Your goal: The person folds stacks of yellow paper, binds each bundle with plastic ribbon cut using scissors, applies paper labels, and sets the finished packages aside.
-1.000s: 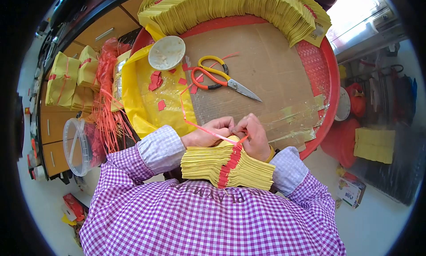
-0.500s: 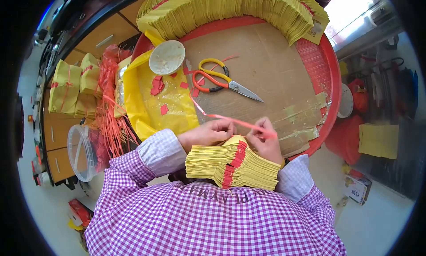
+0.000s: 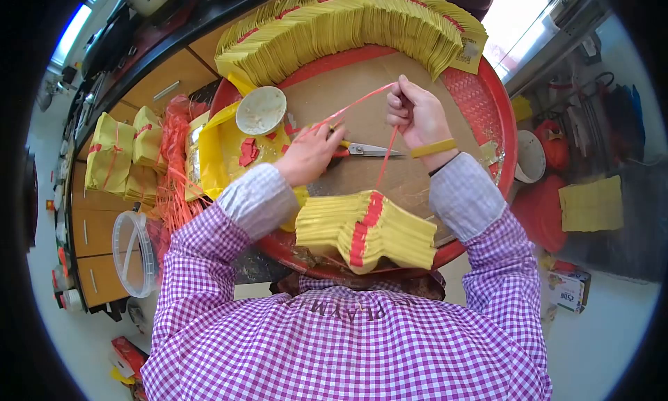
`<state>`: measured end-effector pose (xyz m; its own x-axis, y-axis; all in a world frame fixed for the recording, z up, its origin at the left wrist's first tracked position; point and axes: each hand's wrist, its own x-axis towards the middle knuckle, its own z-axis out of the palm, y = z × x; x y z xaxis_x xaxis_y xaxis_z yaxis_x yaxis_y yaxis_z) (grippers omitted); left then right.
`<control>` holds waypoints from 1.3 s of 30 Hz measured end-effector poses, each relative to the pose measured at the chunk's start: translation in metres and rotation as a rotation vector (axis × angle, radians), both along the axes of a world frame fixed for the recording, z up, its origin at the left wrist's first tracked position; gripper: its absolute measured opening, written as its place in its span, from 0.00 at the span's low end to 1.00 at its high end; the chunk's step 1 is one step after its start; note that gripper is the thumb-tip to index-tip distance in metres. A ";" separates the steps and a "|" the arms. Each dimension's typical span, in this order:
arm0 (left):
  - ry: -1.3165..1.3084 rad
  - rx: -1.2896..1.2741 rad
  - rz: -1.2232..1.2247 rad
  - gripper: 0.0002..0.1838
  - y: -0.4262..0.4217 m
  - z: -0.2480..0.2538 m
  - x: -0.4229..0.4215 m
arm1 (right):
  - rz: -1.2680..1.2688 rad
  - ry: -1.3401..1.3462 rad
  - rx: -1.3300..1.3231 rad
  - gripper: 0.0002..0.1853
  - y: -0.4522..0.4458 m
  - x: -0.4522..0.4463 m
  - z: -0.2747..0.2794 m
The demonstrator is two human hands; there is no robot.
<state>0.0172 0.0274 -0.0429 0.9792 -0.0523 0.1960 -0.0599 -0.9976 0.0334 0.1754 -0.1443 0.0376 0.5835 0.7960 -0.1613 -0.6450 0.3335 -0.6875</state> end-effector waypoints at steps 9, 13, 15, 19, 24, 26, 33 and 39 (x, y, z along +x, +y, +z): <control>0.294 -0.877 0.266 0.20 -0.011 0.022 -0.032 | -0.255 -0.215 0.160 0.10 0.017 -0.004 0.017; 0.607 -1.428 0.295 0.13 0.003 0.060 -0.050 | -0.369 -0.094 0.132 0.09 0.020 0.012 -0.021; 0.676 -1.136 0.145 0.12 0.010 0.070 -0.060 | -0.413 -0.071 0.061 0.09 0.030 0.025 -0.036; 0.719 -0.710 -0.054 0.11 0.012 0.072 -0.070 | -0.477 0.007 -0.097 0.08 0.044 0.043 -0.076; 0.632 -0.500 -0.256 0.10 0.013 0.062 -0.059 | -0.440 -0.105 -0.293 0.08 0.045 0.065 -0.094; 0.571 -0.429 -0.383 0.09 0.012 0.054 -0.053 | -0.366 -0.249 -0.414 0.10 0.040 0.071 -0.095; 0.781 -0.287 -0.063 0.12 -0.007 0.077 -0.058 | -0.087 -0.751 -0.817 0.16 0.005 0.080 -0.095; 0.605 -0.185 0.242 0.22 -0.007 0.063 -0.085 | -0.028 -1.645 -1.155 0.37 -0.073 0.059 -0.087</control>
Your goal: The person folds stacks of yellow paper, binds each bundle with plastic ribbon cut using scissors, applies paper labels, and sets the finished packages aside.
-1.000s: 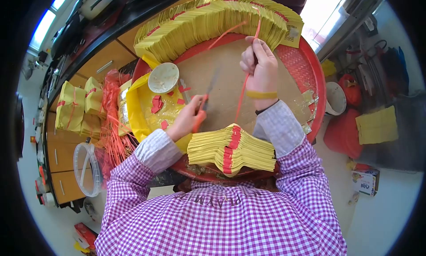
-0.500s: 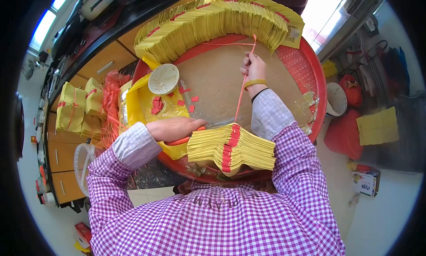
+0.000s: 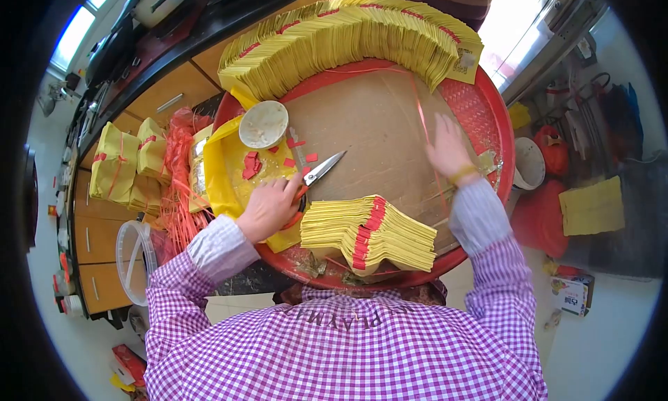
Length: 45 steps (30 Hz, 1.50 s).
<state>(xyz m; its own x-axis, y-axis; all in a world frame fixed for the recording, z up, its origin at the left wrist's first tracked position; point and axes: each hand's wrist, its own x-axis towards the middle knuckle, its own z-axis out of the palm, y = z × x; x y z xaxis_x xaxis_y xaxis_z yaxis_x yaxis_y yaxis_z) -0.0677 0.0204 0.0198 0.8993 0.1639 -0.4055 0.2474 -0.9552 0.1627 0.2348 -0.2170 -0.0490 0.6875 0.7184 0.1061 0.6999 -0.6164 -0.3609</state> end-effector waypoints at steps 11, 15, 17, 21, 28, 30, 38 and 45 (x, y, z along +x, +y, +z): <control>-0.425 -1.313 0.175 0.42 -0.057 -0.030 -0.038 | 0.051 1.242 0.457 0.37 -0.091 -0.185 0.050; -0.370 -1.408 0.591 0.35 -0.064 -0.019 -0.012 | -0.104 1.048 0.534 0.28 -0.064 -0.172 0.064; -0.241 -1.404 0.857 0.31 -0.065 -0.011 0.003 | -0.420 1.530 0.687 0.24 -0.054 -0.165 0.063; -0.192 -1.461 0.972 0.28 -0.065 -0.022 0.018 | -0.494 1.738 0.771 0.23 -0.051 -0.152 0.040; -0.194 -1.516 0.942 0.25 -0.058 -0.030 0.022 | -0.542 1.856 0.825 0.23 -0.051 -0.157 0.044; -0.457 -1.445 0.778 0.25 -0.058 -0.027 0.017 | -0.286 1.645 0.837 0.25 -0.051 -0.152 0.052; -0.833 -0.713 0.035 0.22 -0.121 -0.022 -0.040 | 0.253 1.004 0.762 0.36 -0.024 -0.080 0.051; -0.521 -0.851 0.241 0.12 -0.062 -0.006 -0.019 | -0.096 1.208 0.933 0.32 -0.041 -0.122 0.056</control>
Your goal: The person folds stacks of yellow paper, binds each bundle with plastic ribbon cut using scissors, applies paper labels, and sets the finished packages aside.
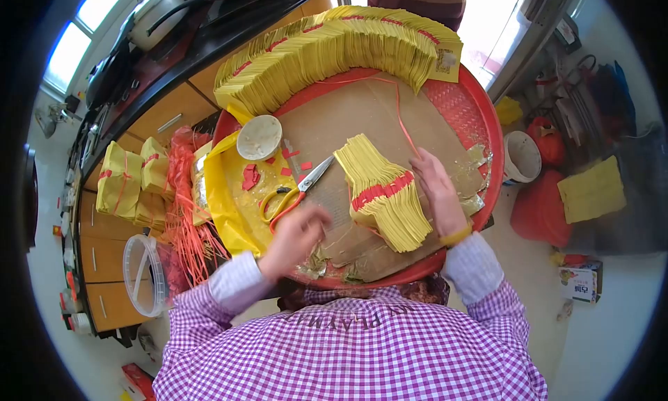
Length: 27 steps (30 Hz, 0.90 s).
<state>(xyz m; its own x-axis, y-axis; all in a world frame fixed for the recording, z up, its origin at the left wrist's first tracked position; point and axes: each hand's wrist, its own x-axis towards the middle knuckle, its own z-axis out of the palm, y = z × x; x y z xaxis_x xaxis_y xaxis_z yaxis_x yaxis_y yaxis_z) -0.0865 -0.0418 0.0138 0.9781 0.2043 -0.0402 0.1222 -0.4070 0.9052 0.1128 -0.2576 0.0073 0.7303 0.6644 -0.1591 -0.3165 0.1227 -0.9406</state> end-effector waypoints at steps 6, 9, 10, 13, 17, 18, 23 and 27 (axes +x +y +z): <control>-0.153 -0.434 0.206 0.25 0.026 -0.015 0.120 | 0.024 -0.263 -0.191 0.33 0.003 -0.056 0.031; -0.225 -0.597 0.260 0.17 -0.004 -0.036 0.148 | 0.061 -0.328 -0.215 0.33 0.001 -0.057 0.026; -0.276 -0.634 0.329 0.15 -0.015 -0.035 0.155 | 0.053 -0.324 -0.198 0.34 0.001 -0.055 0.022; -0.397 -0.656 0.486 0.19 -0.025 -0.027 0.166 | 0.033 -0.331 -0.163 0.35 -0.001 -0.051 0.022; -0.401 -0.670 0.560 0.14 -0.021 -0.012 0.156 | 0.013 -0.934 -0.626 0.40 -0.005 -0.053 0.045; -0.397 -0.670 0.566 0.14 -0.021 -0.015 0.154 | 0.020 -0.930 -0.626 0.40 -0.005 -0.056 0.045; -0.614 0.140 0.623 0.17 -0.010 -0.022 0.161 | -0.059 -1.220 -0.828 0.47 0.004 -0.058 0.043; -0.750 1.012 0.227 0.34 -0.028 0.041 0.154 | 0.002 -1.288 -0.809 0.51 -0.003 -0.051 0.029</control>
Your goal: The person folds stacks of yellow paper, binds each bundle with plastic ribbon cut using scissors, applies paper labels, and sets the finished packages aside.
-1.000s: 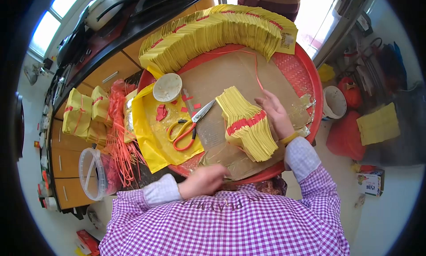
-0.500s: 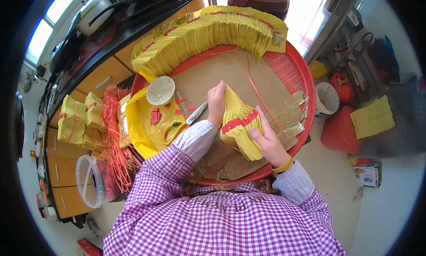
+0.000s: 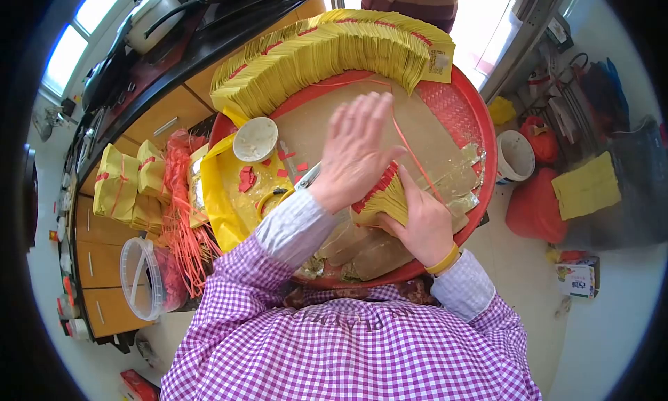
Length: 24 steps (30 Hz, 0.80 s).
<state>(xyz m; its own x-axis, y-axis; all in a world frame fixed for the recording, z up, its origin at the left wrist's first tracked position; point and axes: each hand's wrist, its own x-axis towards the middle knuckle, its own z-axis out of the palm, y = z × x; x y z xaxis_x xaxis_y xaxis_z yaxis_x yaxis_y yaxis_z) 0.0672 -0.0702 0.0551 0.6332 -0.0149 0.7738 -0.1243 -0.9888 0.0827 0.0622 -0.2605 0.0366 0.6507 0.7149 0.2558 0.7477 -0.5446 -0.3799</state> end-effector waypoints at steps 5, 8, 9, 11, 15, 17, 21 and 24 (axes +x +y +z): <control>0.437 -0.312 -0.101 0.38 -0.008 -0.012 0.008 | -0.016 0.142 -0.118 0.51 0.003 0.005 0.023; 0.617 -0.707 -0.045 0.35 0.012 0.000 -0.020 | 0.126 0.152 -0.008 0.50 0.001 0.011 0.018; 0.475 -0.593 -0.213 0.33 0.020 -0.005 -0.031 | 0.141 0.221 0.055 0.50 0.001 0.010 0.027; 0.355 -0.280 -0.372 0.32 0.040 -0.005 -0.061 | 0.160 0.415 0.159 0.51 -0.007 0.010 0.035; 0.502 -0.130 -0.318 0.32 0.044 -0.007 -0.126 | 0.362 0.658 0.185 0.57 -0.022 0.022 0.024; 0.588 -0.300 -0.292 0.29 0.038 -0.022 -0.135 | 0.426 0.528 0.089 0.58 -0.022 0.027 0.022; 0.678 -0.770 -0.270 0.21 0.035 0.011 -0.171 | 0.384 0.868 0.249 0.50 -0.005 0.014 0.044; 0.559 -0.910 -0.175 0.19 0.061 0.017 -0.202 | 0.335 0.763 0.391 0.41 -0.001 0.015 0.037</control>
<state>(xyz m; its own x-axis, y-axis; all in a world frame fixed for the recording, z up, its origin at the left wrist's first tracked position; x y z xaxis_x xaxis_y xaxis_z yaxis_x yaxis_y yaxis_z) -0.1347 -0.0087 0.0722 0.9449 0.2949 0.1423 0.0255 -0.4996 0.8659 0.0771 -0.2611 0.0731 0.5170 0.8494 0.1058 0.3142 -0.0733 -0.9465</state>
